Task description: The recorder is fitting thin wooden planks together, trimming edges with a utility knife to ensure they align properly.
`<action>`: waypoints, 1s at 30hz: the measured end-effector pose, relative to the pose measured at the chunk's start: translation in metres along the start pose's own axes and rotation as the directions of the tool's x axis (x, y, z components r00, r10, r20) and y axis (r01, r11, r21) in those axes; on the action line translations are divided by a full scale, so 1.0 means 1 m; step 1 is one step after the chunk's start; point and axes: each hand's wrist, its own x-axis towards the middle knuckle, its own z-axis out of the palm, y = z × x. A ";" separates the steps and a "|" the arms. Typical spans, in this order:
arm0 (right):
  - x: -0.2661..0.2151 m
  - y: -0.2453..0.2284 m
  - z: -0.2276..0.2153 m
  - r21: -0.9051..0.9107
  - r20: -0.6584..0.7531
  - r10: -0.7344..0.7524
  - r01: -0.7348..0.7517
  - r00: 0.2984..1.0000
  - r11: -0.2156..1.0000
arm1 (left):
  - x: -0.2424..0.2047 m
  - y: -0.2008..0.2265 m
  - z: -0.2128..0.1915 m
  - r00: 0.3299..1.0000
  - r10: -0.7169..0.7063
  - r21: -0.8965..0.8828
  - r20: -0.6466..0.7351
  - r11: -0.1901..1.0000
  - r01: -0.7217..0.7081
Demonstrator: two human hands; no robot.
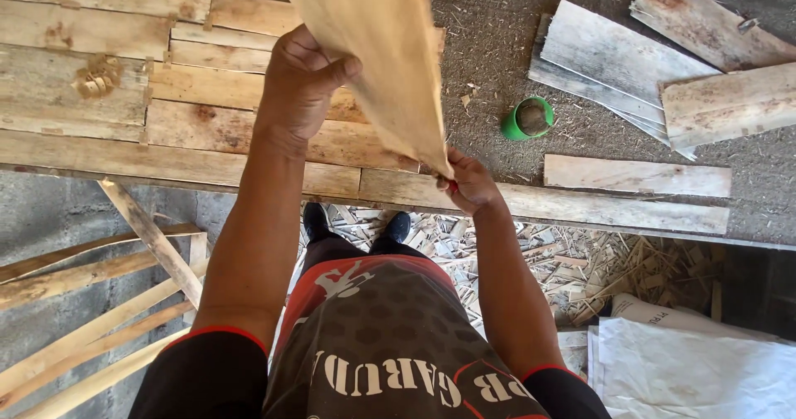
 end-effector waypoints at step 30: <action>-0.003 -0.001 -0.014 -0.878 -0.380 -0.518 -0.123 0.766 0.462 | 0.003 -0.247 -0.025 0.647 -0.497 0.442 -0.578 0.476 0.760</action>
